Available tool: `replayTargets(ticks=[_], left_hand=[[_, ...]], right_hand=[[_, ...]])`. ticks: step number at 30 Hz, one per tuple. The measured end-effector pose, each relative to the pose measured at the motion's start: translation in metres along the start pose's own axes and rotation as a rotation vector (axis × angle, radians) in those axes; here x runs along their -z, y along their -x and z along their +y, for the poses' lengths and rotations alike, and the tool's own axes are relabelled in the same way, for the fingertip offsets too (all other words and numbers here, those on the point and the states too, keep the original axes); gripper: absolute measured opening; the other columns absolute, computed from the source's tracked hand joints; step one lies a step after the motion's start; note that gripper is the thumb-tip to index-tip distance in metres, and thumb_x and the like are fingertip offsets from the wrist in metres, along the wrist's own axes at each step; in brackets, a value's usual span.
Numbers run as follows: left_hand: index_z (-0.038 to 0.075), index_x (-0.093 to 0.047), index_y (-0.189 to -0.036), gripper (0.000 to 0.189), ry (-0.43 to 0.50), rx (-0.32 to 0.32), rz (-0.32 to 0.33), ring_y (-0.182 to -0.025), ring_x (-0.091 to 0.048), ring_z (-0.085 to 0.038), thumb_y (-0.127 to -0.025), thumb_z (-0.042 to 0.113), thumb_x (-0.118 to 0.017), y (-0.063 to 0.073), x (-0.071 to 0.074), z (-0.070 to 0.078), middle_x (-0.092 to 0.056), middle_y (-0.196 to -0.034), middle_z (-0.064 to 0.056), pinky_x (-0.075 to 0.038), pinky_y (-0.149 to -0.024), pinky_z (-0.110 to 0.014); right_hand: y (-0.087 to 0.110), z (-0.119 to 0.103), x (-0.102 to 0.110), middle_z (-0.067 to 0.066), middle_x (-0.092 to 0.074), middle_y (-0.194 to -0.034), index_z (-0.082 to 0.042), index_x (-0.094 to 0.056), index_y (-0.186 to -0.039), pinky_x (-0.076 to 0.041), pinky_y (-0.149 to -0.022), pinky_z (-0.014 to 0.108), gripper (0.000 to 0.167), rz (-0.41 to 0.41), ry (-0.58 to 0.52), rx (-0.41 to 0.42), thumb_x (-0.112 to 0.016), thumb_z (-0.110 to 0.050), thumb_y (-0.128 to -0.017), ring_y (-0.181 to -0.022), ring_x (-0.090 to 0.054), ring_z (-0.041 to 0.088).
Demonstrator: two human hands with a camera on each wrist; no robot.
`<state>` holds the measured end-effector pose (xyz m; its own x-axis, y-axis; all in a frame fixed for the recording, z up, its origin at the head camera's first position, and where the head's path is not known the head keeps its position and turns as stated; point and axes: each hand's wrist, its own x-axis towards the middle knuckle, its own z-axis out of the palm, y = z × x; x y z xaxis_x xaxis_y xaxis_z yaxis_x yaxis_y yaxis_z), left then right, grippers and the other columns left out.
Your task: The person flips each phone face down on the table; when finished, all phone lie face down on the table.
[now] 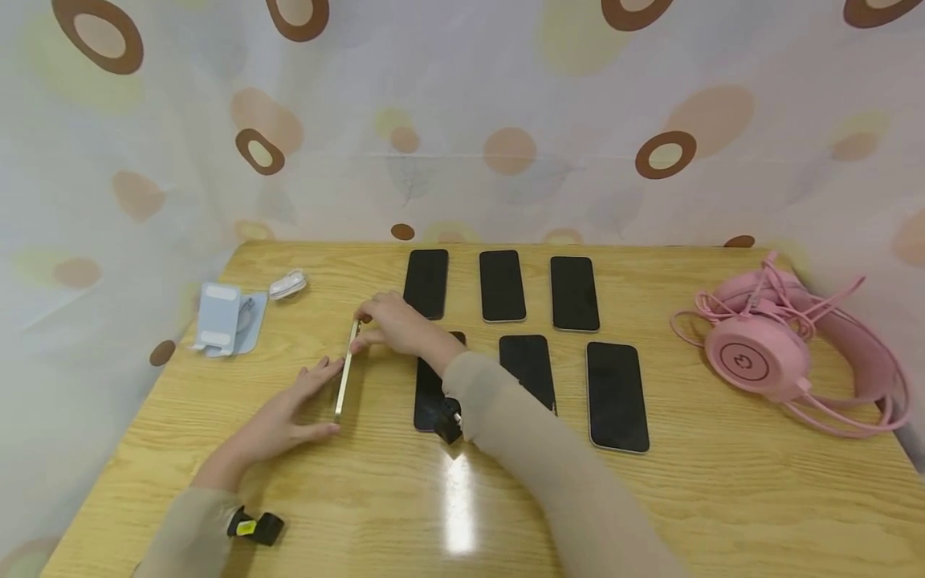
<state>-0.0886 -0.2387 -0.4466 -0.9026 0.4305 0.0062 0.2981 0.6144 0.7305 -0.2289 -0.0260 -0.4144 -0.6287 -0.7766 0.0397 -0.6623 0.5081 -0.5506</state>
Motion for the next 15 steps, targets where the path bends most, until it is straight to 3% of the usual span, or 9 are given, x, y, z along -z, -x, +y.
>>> replayTargets(ticks=[3, 10, 13, 15], left_hand=[[0.014, -0.025, -0.152, 0.094, -0.075, -0.030, 0.048, -0.143, -0.014, -0.031, -0.078, 0.036, -0.078, 0.002, 0.004, 0.004, -0.023, -0.156, -0.011, -0.006, -0.116, -0.051], [0.010, -0.035, -0.148, 0.089, -0.353, -0.277, 0.137, -0.139, -0.026, -0.036, -0.075, 0.029, -0.082, 0.003, 0.012, 0.014, -0.033, -0.152, -0.008, -0.010, -0.116, -0.050], [0.009, -0.041, -0.145, 0.083, -0.405, -0.325, 0.142, -0.137, -0.031, -0.037, -0.075, 0.027, -0.082, 0.003, 0.013, 0.015, -0.037, -0.149, -0.007, -0.012, -0.115, -0.052], [0.008, -0.043, -0.144, 0.081, -0.414, -0.322, 0.147, -0.136, -0.032, -0.036, -0.075, 0.027, -0.082, 0.005, 0.014, 0.015, -0.039, -0.148, -0.008, -0.012, -0.115, -0.051]], right_hand=[[-0.004, 0.000, -0.004, 0.009, -0.061, -0.122, -0.002, -0.059, -0.124, -0.045, -0.095, 0.033, 0.054, -0.004, -0.087, 0.002, -0.069, -0.036, -0.084, -0.112, -0.054, 0.024], [-0.009, -0.001, -0.010, 0.003, -0.064, -0.111, -0.008, -0.058, -0.118, -0.049, -0.082, 0.027, 0.046, -0.008, -0.181, -0.041, -0.069, -0.035, -0.084, -0.099, -0.060, 0.017], [-0.010, -0.001, -0.011, 0.002, -0.064, -0.107, -0.009, -0.058, -0.115, -0.049, -0.077, 0.026, 0.043, 0.007, -0.194, -0.053, -0.071, -0.034, -0.083, -0.092, -0.059, 0.015], [-0.011, -0.001, -0.013, 0.004, -0.064, -0.109, -0.008, -0.058, -0.116, -0.049, -0.077, 0.025, 0.044, 0.015, -0.199, -0.051, -0.072, -0.033, -0.082, -0.091, -0.058, 0.016]])
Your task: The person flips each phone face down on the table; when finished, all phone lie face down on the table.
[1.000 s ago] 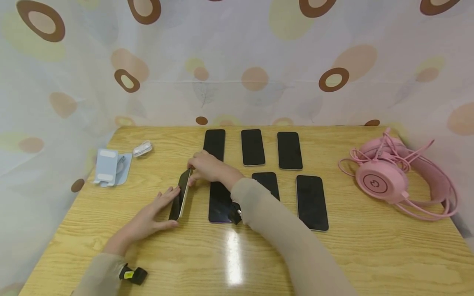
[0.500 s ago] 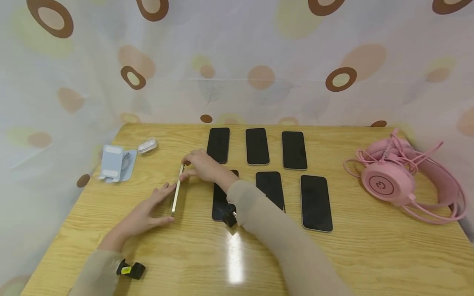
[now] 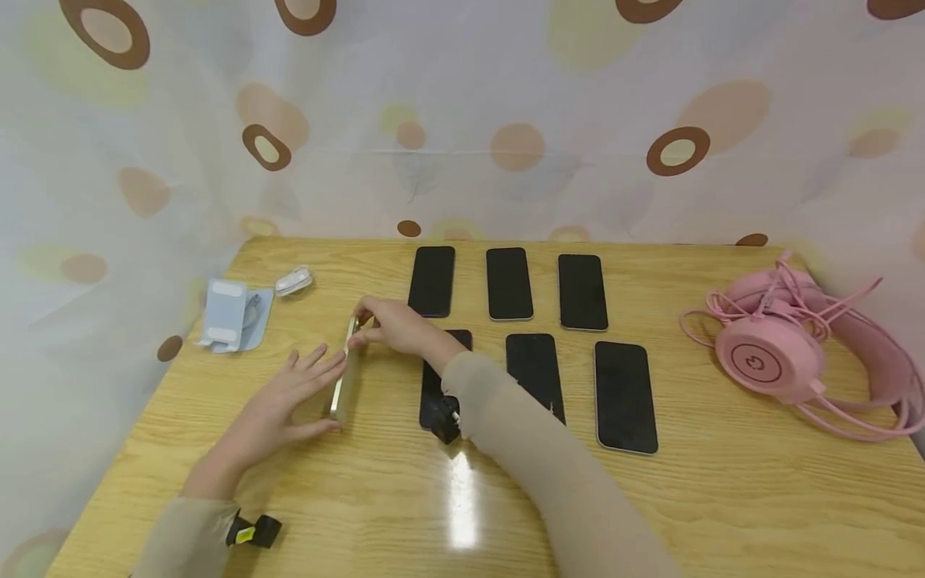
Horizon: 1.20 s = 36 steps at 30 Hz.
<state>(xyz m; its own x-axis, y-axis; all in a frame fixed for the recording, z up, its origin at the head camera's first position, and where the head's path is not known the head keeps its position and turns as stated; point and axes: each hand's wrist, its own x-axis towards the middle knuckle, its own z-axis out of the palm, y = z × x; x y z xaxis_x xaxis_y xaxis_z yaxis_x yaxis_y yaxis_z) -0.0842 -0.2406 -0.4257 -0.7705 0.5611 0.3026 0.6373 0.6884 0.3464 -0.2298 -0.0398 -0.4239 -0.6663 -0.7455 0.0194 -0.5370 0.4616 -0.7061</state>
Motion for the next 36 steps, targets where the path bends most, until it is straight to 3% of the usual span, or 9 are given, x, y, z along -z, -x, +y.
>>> replayTargets(ticks=[7, 17, 25, 36], left_hand=[[0.004, -0.044, -0.142, 0.082, 0.044, 0.046, 0.021, -0.138, -0.030, -0.033, -0.073, 0.026, -0.083, 0.007, 0.000, -0.005, -0.040, -0.148, -0.008, -0.011, -0.116, -0.047], [0.000, -0.044, -0.141, 0.083, 0.024, 0.102, 0.045, -0.138, -0.030, -0.032, -0.071, 0.023, -0.083, 0.019, 0.002, -0.009, -0.042, -0.145, -0.013, -0.012, -0.117, -0.045], [-0.003, -0.046, -0.138, 0.082, 0.000, 0.148, 0.029, -0.138, -0.030, -0.034, -0.071, 0.028, -0.082, 0.018, -0.003, -0.006, -0.043, -0.143, -0.017, -0.015, -0.114, -0.053], [-0.001, -0.042, -0.142, 0.084, 0.074, 0.196, -0.009, -0.140, -0.026, -0.032, -0.074, 0.029, -0.081, 0.008, -0.016, -0.004, -0.039, -0.147, -0.015, -0.009, -0.117, -0.045]], right_hand=[[-0.006, 0.000, -0.009, 0.009, -0.062, -0.121, -0.003, -0.055, -0.129, -0.049, -0.082, 0.026, 0.063, -0.025, 0.010, 0.000, -0.078, -0.032, -0.077, -0.097, -0.058, 0.019], [-0.008, -0.007, -0.019, 0.010, -0.062, -0.121, 0.000, -0.057, -0.127, -0.048, -0.092, 0.029, 0.060, -0.019, 0.113, -0.015, -0.078, -0.029, -0.079, -0.110, -0.057, 0.020], [-0.005, -0.006, -0.014, 0.009, -0.063, -0.116, -0.001, -0.060, -0.124, -0.048, -0.087, 0.029, 0.056, -0.035, 0.201, 0.029, -0.079, -0.029, -0.079, -0.104, -0.057, 0.020], [0.003, 0.007, 0.000, 0.008, -0.062, -0.114, -0.002, -0.061, -0.123, -0.042, -0.096, 0.033, 0.056, -0.064, 0.227, -0.027, -0.079, -0.031, -0.078, -0.105, -0.055, 0.021]])
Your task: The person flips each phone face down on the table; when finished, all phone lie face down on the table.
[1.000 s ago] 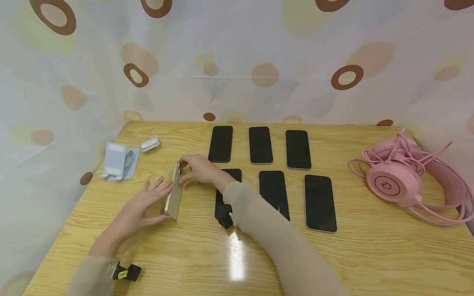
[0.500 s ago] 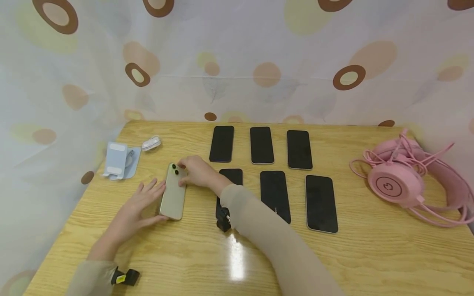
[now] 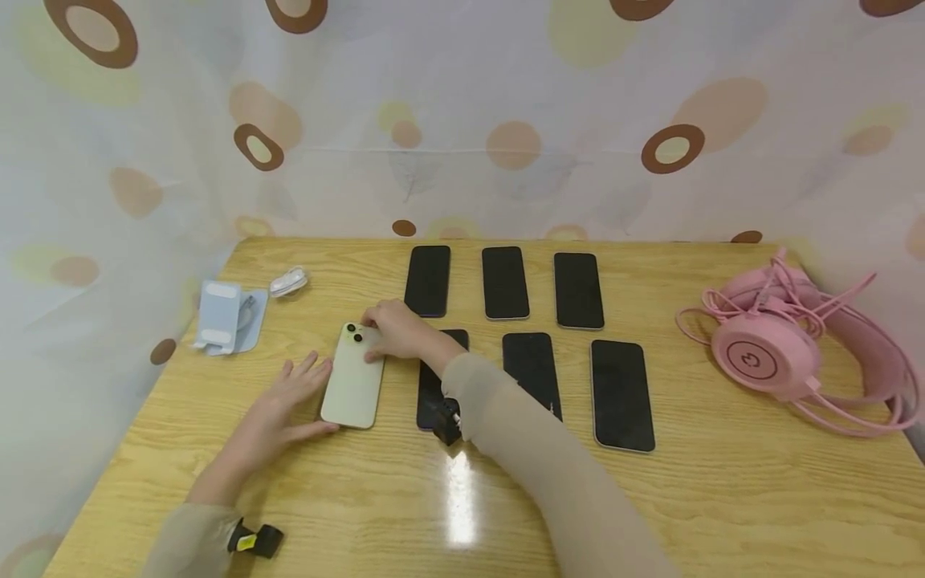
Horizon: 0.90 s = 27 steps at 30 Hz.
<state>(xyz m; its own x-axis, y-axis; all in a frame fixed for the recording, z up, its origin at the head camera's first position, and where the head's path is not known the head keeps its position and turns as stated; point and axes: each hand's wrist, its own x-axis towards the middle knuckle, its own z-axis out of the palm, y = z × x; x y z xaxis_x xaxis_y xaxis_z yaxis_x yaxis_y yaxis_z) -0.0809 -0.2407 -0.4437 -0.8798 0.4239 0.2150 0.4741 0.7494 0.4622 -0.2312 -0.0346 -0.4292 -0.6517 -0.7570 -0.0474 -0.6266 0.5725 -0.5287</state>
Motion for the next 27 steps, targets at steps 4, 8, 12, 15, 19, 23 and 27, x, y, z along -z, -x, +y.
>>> replayTargets(ticks=[4, 8, 12, 15, 19, 23, 27], left_hand=[[-0.002, -0.043, -0.140, 0.081, -0.021, 0.020, -0.027, -0.140, -0.025, -0.030, -0.076, 0.031, -0.079, -0.002, -0.002, 0.002, -0.040, -0.146, -0.014, -0.010, -0.117, -0.045], [-0.002, -0.044, -0.140, 0.078, -0.054, 0.041, -0.066, -0.141, -0.025, -0.029, -0.078, 0.034, -0.077, -0.004, -0.004, 0.002, -0.041, -0.146, -0.013, -0.011, -0.117, -0.044], [-0.001, -0.046, -0.139, 0.077, -0.099, 0.042, -0.099, -0.140, -0.027, -0.029, -0.079, 0.035, -0.076, -0.004, -0.006, 0.002, -0.043, -0.145, -0.013, -0.014, -0.116, -0.045], [-0.002, -0.047, -0.138, 0.076, -0.118, 0.042, -0.120, -0.139, -0.029, -0.030, -0.080, 0.036, -0.075, -0.004, -0.007, 0.001, -0.044, -0.144, -0.013, -0.016, -0.116, -0.046], [-0.002, -0.048, -0.138, 0.074, -0.127, 0.049, -0.136, -0.139, -0.029, -0.030, -0.081, 0.037, -0.074, -0.003, -0.008, 0.001, -0.045, -0.143, -0.013, -0.017, -0.115, -0.047], [-0.001, -0.050, -0.137, 0.071, -0.121, 0.065, -0.117, -0.139, -0.030, -0.030, -0.083, 0.040, -0.071, -0.003, -0.008, 0.001, -0.047, -0.142, -0.012, -0.018, -0.115, -0.047], [0.002, -0.051, -0.137, 0.067, -0.108, 0.087, -0.105, -0.139, -0.030, -0.030, -0.087, 0.044, -0.066, -0.003, -0.006, 0.004, -0.047, -0.143, -0.010, -0.018, -0.115, -0.047]], right_hand=[[0.001, 0.004, 0.002, 0.008, -0.061, -0.115, -0.004, -0.061, -0.124, -0.041, -0.096, 0.032, 0.056, -0.025, 0.004, -0.030, -0.079, -0.032, -0.079, -0.106, -0.053, 0.021], [0.002, 0.007, 0.002, 0.008, -0.062, -0.112, -0.003, -0.062, -0.122, -0.041, -0.094, 0.032, 0.054, -0.032, 0.012, -0.030, -0.079, -0.031, -0.078, -0.103, -0.053, 0.021], [0.002, 0.008, 0.002, 0.008, -0.062, -0.109, -0.003, -0.064, -0.119, -0.044, -0.090, 0.031, 0.051, -0.035, 0.008, -0.025, -0.080, -0.029, -0.078, -0.099, -0.054, 0.020], [0.002, 0.009, 0.002, 0.009, -0.061, -0.109, -0.002, -0.064, -0.118, -0.044, -0.089, 0.030, 0.050, -0.047, 0.010, -0.020, -0.079, -0.028, -0.079, -0.099, -0.054, 0.020], [0.003, 0.009, 0.002, 0.009, -0.060, -0.111, -0.001, -0.063, -0.120, -0.044, -0.090, 0.031, 0.051, -0.054, 0.008, -0.027, -0.078, -0.028, -0.080, -0.100, -0.053, 0.021], [0.006, 0.009, 0.003, 0.009, -0.059, -0.114, -0.003, -0.061, -0.123, -0.042, -0.093, 0.031, 0.053, -0.055, 0.008, -0.023, -0.078, -0.029, -0.080, -0.102, -0.051, 0.021], [0.013, 0.011, 0.010, 0.009, -0.059, -0.117, -0.003, -0.059, -0.127, -0.040, -0.096, 0.034, 0.056, -0.060, 0.025, 0.018, -0.078, -0.029, -0.081, -0.105, -0.050, 0.022]])
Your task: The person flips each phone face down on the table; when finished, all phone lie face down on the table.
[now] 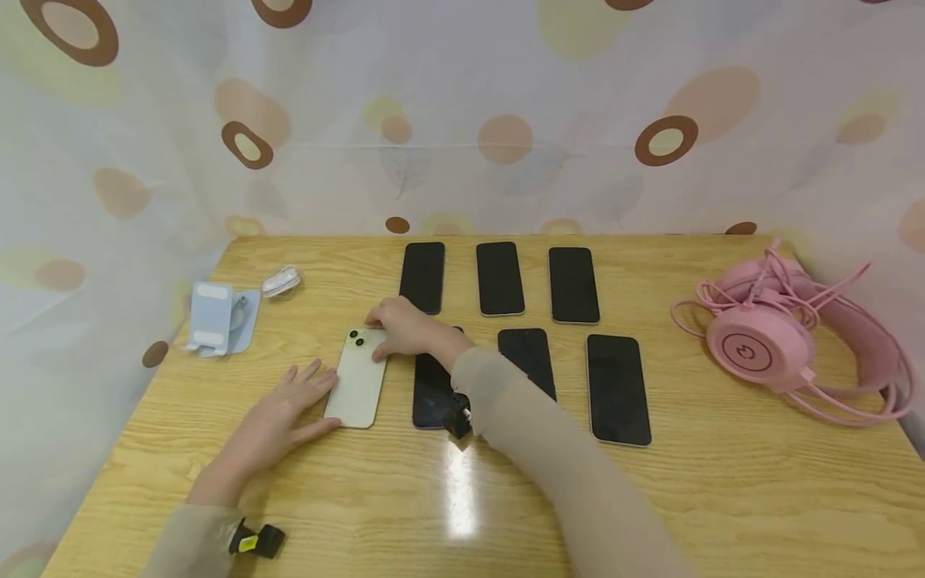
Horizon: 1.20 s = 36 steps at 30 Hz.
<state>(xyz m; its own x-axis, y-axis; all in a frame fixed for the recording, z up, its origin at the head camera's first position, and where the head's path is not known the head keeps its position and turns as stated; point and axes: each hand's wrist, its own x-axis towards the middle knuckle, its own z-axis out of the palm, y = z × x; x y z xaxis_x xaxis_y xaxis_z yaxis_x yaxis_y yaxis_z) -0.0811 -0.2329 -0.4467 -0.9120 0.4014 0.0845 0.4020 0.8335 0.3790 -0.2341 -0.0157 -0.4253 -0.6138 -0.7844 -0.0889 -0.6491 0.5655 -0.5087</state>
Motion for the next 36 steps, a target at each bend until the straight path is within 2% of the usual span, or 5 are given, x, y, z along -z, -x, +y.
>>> replayTargets(ticks=[5, 12, 20, 29, 36], left_hand=[[0.004, -0.049, -0.139, 0.065, 0.006, -0.013, 0.025, -0.138, -0.031, -0.028, -0.089, 0.042, -0.065, -0.007, 0.003, 0.013, -0.044, -0.144, -0.011, -0.017, -0.115, -0.046], [0.003, -0.050, -0.138, 0.061, 0.052, -0.154, 0.057, -0.139, -0.031, -0.023, -0.090, 0.037, -0.066, -0.025, -0.014, 0.047, -0.047, -0.143, -0.009, -0.017, -0.116, -0.042], [0.004, -0.046, -0.141, 0.073, 0.106, -0.139, 0.055, -0.141, -0.025, -0.022, -0.085, 0.044, -0.070, -0.042, -0.032, 0.072, -0.042, -0.147, -0.008, -0.010, -0.117, -0.036], [0.007, -0.041, -0.145, 0.083, 0.113, -0.122, -0.023, -0.143, -0.019, -0.020, -0.081, 0.053, -0.070, -0.055, -0.045, 0.081, -0.035, -0.152, -0.004, -0.008, -0.117, -0.035], [0.008, -0.039, -0.146, 0.088, 0.034, -0.143, -0.056, -0.144, -0.016, -0.019, -0.080, 0.057, -0.069, -0.060, -0.050, 0.078, -0.031, -0.154, -0.004, -0.008, -0.117, -0.035]], right_hand=[[0.015, 0.003, 0.017, 0.008, -0.060, -0.114, -0.004, -0.061, -0.124, -0.041, -0.095, 0.035, 0.051, -0.007, 0.042, 0.043, -0.078, -0.027, -0.081, -0.105, -0.051, 0.023], [0.040, 0.019, 0.027, 0.008, -0.059, -0.113, -0.004, -0.061, -0.124, -0.044, -0.091, 0.035, 0.050, -0.041, 0.078, 0.031, -0.077, -0.027, -0.082, -0.104, -0.050, 0.024], [0.061, 0.042, 0.030, 0.009, -0.059, -0.115, -0.003, -0.062, -0.123, -0.045, -0.095, 0.037, 0.051, -0.027, 0.114, 0.010, -0.078, -0.026, -0.080, -0.107, -0.053, 0.024], [0.085, 0.055, 0.044, 0.011, -0.058, -0.117, -0.003, -0.061, -0.123, -0.039, -0.100, 0.044, 0.050, -0.040, 0.118, -0.039, -0.079, -0.020, -0.080, -0.110, -0.051, 0.029], [0.093, 0.059, 0.046, 0.013, -0.058, -0.119, -0.001, -0.059, -0.126, -0.040, -0.098, 0.044, 0.054, -0.066, 0.097, -0.065, -0.080, -0.018, -0.079, -0.110, -0.049, 0.031]])
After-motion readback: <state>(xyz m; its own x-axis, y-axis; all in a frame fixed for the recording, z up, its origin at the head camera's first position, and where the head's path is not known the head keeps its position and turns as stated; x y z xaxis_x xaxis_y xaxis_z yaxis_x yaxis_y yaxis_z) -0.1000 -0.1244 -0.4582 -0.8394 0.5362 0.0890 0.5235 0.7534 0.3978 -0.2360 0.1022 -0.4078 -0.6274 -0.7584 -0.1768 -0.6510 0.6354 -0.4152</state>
